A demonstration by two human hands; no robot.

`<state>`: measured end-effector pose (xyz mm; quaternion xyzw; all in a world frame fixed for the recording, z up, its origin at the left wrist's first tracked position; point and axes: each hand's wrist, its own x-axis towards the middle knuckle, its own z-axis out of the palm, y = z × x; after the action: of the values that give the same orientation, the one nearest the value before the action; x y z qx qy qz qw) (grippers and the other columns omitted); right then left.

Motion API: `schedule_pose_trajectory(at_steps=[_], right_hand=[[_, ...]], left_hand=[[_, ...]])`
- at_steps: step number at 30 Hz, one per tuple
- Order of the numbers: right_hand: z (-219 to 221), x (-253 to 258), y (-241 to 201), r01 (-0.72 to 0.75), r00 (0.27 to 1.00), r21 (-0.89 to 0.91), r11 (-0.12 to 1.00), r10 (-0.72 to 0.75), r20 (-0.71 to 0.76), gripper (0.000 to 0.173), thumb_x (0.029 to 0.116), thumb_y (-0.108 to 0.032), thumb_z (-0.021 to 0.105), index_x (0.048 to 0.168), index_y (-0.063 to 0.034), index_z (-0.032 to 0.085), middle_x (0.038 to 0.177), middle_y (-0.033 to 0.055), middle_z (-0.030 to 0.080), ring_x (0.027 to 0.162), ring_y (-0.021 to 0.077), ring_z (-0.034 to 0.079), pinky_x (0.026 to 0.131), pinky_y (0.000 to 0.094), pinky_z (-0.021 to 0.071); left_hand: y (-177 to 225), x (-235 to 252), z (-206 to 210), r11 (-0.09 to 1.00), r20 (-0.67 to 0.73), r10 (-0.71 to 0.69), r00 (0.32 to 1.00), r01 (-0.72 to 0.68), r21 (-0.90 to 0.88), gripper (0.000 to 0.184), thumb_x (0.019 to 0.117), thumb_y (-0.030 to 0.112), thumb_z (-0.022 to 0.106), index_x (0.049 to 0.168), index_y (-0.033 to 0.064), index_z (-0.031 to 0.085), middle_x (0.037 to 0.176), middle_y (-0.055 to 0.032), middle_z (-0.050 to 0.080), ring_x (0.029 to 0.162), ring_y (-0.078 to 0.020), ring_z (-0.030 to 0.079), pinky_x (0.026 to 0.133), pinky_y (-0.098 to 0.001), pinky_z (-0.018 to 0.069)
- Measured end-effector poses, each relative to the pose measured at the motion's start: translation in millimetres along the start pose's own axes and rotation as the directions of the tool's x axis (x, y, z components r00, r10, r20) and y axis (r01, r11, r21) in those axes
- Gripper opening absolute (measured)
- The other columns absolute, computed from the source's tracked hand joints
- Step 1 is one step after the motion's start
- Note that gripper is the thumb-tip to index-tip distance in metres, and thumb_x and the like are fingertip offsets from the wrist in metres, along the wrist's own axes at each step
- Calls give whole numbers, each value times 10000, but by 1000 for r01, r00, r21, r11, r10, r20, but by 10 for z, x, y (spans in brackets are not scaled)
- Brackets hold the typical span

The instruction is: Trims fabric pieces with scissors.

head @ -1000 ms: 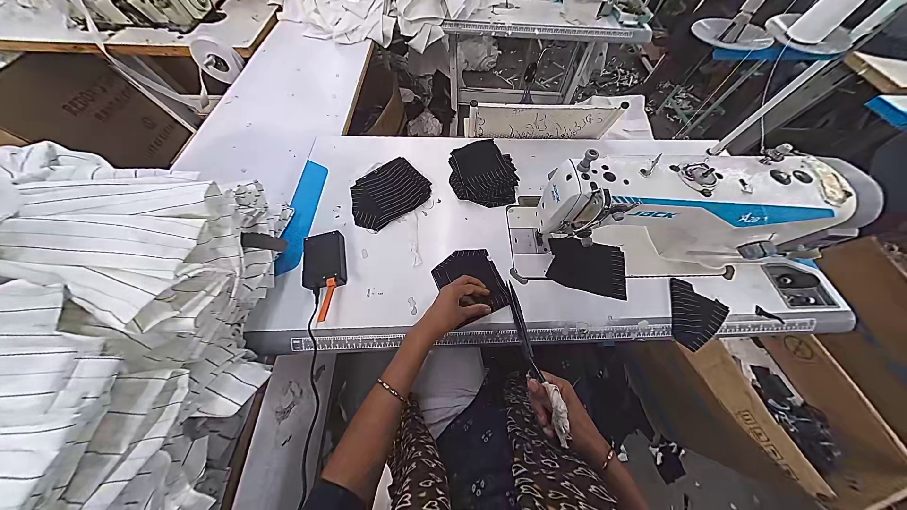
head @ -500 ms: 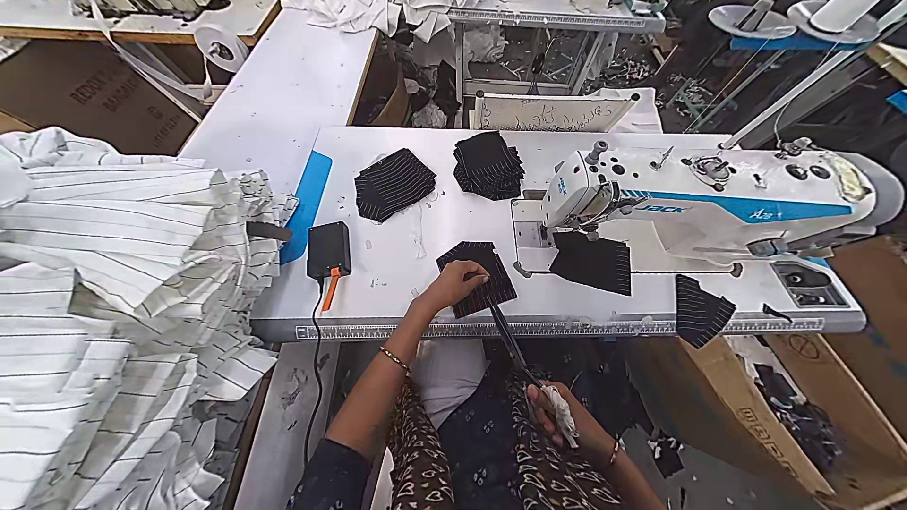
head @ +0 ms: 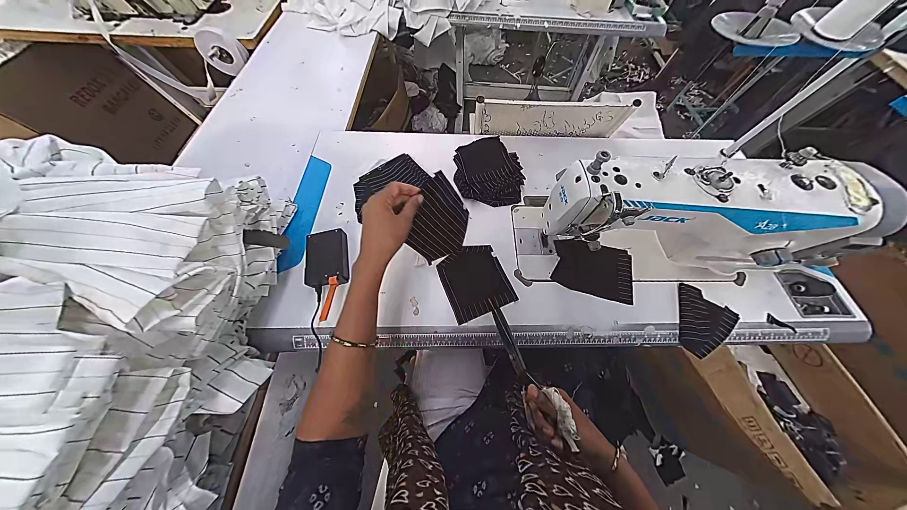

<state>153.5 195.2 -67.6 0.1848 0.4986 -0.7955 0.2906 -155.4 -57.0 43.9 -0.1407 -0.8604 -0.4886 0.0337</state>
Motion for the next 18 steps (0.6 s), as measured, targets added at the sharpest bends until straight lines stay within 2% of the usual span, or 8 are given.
schedule_pose_trajectory(at_steps=[4,6,8,10,12,14,16,18], right_hand=[[12,4,-27,-2,1000,54,999,2,9,391,984,-521,606,795,-179,592,598,-109,547,475,-32,514,442,122,424],[-12,18,-30,36,999,20,999,-36,4,370,983,-508,617,796,-189,599,594,-114,555,474,-30,514,440,130,421],[-61,43,-37,103,994,-24,994,-104,-19,369,969,-521,643,791,-199,618,593,-121,557,473,-31,505,435,141,413],[-96,57,-73,154,987,-42,987,-156,-48,346,977,-509,637,827,-197,621,609,-130,560,480,-39,499,441,137,413],[-125,73,-129,189,977,-42,981,-192,-96,314,994,-472,619,848,-193,618,614,-136,568,479,-43,501,441,135,415],[-135,72,-189,221,963,-69,973,-229,-142,291,1015,-441,586,862,-196,612,620,-149,567,482,-51,498,442,134,415],[-145,74,-257,240,953,-85,967,-251,-169,280,1028,-430,572,886,-191,604,630,-153,565,489,-50,500,446,136,422],[-160,85,-292,243,945,-102,965,-259,-201,257,1038,-389,549,893,-182,601,631,-152,559,490,-44,501,452,144,433]], left_hand=[[16,255,-78,996,-115,-79,990,83,32,236,1052,156,573,1208,-16,621,1010,-182,728,861,-275,681,791,-477,525],[-21,511,25,993,-147,-105,984,111,29,242,1051,141,564,1207,-33,624,972,-184,727,845,-273,681,806,-489,520],[12,792,195,997,-206,-57,977,67,43,248,1060,136,536,1216,-42,609,952,-195,720,843,-292,687,808,-502,524],[120,1053,374,995,-229,65,971,-45,91,305,1080,152,486,1283,-51,587,1013,-243,716,909,-383,707,840,-573,534],[240,1293,580,971,-144,191,971,-166,172,344,1098,170,431,1326,-45,572,1072,-278,699,970,-456,697,860,-634,527],[287,1403,844,930,51,267,962,-271,246,341,1110,159,400,1352,-21,558,1136,-291,680,1052,-492,669,907,-648,514],[114,1470,1208,887,179,333,926,-372,273,289,1088,127,454,1306,3,598,1126,-270,688,1061,-480,671,922,-640,519],[-180,1580,1601,889,281,287,916,-364,278,285,1081,115,466,1276,-8,633,1131,-260,704,1082,-466,676,966,-629,507]])
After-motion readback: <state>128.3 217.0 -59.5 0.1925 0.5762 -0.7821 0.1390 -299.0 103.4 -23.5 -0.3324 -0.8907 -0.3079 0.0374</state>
